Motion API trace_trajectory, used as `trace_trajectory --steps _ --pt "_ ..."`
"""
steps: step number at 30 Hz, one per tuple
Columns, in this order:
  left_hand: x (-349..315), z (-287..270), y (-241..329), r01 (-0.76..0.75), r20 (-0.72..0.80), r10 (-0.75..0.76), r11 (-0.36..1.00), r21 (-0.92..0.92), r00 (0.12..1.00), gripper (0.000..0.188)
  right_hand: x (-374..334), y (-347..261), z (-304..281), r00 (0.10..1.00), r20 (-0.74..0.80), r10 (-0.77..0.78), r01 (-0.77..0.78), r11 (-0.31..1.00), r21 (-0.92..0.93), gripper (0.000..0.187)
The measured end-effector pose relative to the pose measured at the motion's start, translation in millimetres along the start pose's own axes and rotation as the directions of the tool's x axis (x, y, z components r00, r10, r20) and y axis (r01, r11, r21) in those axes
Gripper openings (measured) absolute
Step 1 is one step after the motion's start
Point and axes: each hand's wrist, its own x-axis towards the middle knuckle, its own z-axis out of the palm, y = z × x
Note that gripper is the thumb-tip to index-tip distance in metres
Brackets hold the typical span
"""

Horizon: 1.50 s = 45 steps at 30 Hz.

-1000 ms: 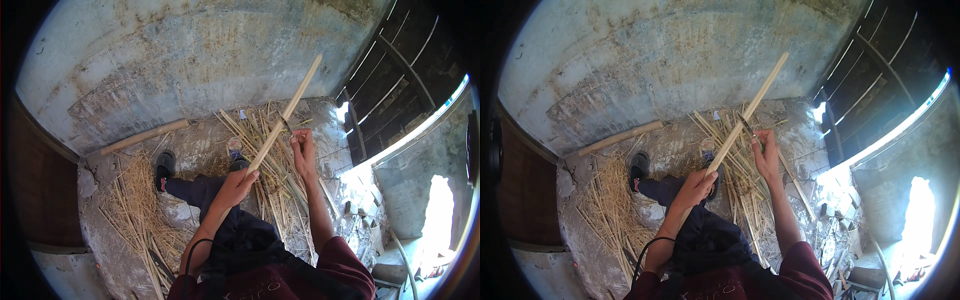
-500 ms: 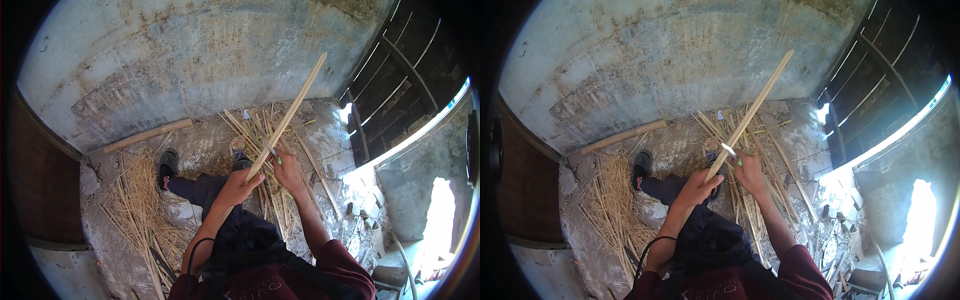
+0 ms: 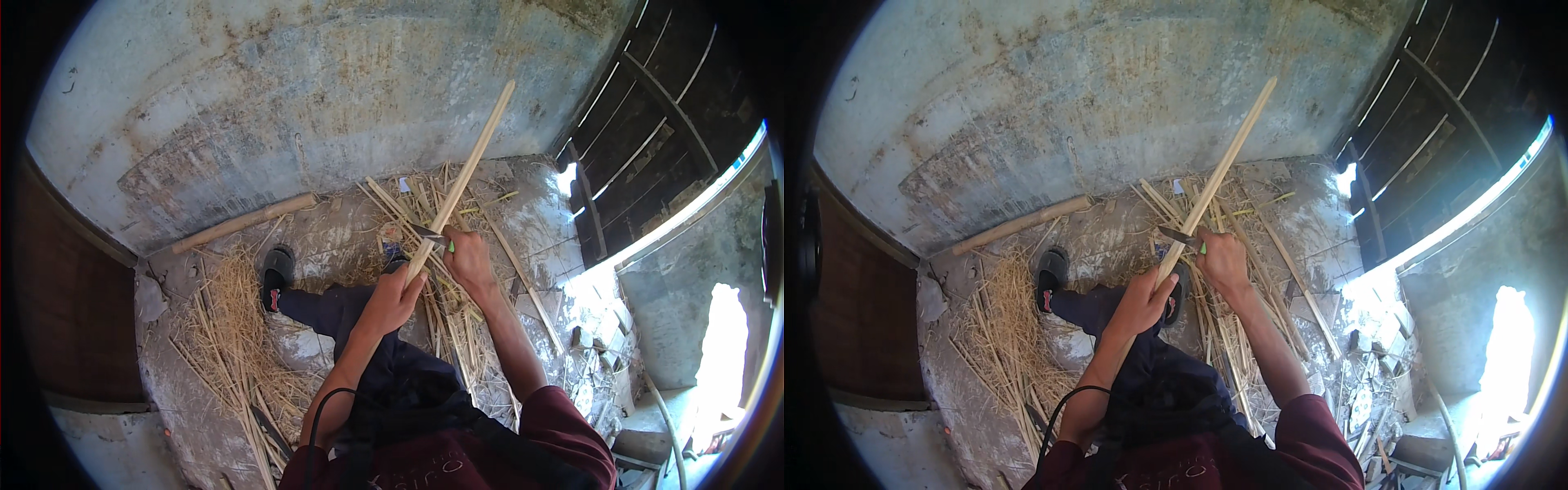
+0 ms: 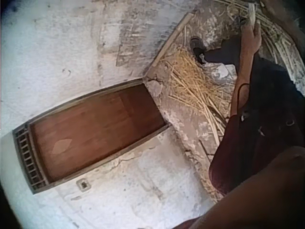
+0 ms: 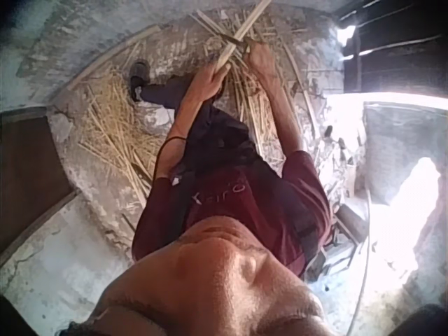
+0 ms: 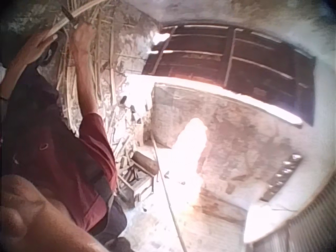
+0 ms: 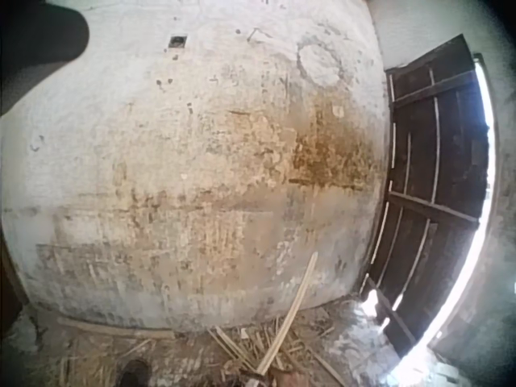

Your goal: The person holds a piece of bamboo by hand and shaves it with a knife, letting the shavings fall onto the floor.

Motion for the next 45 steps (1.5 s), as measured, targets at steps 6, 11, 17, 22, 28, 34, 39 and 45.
trace_trajectory --steps 6,11,17,22,28,34,39,45 --pt "-4 4 5 -0.006 -0.009 0.006 1.000 -0.022 1.000 0.032 29 49 -14 0.987 -0.060 0.146 -0.153 0.977 -0.149 0.022" --pt "-5 6 0 0.013 -0.002 -0.013 0.998 -0.064 1.000 0.027 30 22 -28 0.992 0.015 0.124 -0.116 0.961 -0.252 0.022" --pt "-4 11 -5 0.023 0.013 -0.022 0.999 -0.023 1.000 0.025 5 -8 -18 0.989 0.141 0.033 -0.005 0.981 -0.195 0.026" --pt "0 14 -8 0.023 -0.035 -0.022 1.000 0.018 0.999 0.024 15 5 -3 0.994 0.094 0.057 -0.036 0.978 -0.206 0.027" --pt "-1 14 -15 0.027 -0.070 -0.024 0.999 0.044 0.997 0.023 32 15 7 0.993 0.046 0.112 -0.100 0.972 -0.212 0.024" --pt "-1 14 -14 0.016 -0.073 -0.012 0.999 0.051 0.997 0.023 45 34 4 0.991 -0.017 0.136 -0.136 0.961 -0.239 0.022" --pt "-1 13 -11 0.030 -0.046 -0.028 0.999 0.038 0.999 0.023 60 48 0 0.990 -0.046 0.130 -0.138 0.954 -0.266 0.020" --pt "1 10 -10 0.024 -0.060 -0.022 0.999 0.029 0.998 0.026 72 51 -1 0.991 -0.043 0.127 -0.134 0.957 -0.256 0.019"
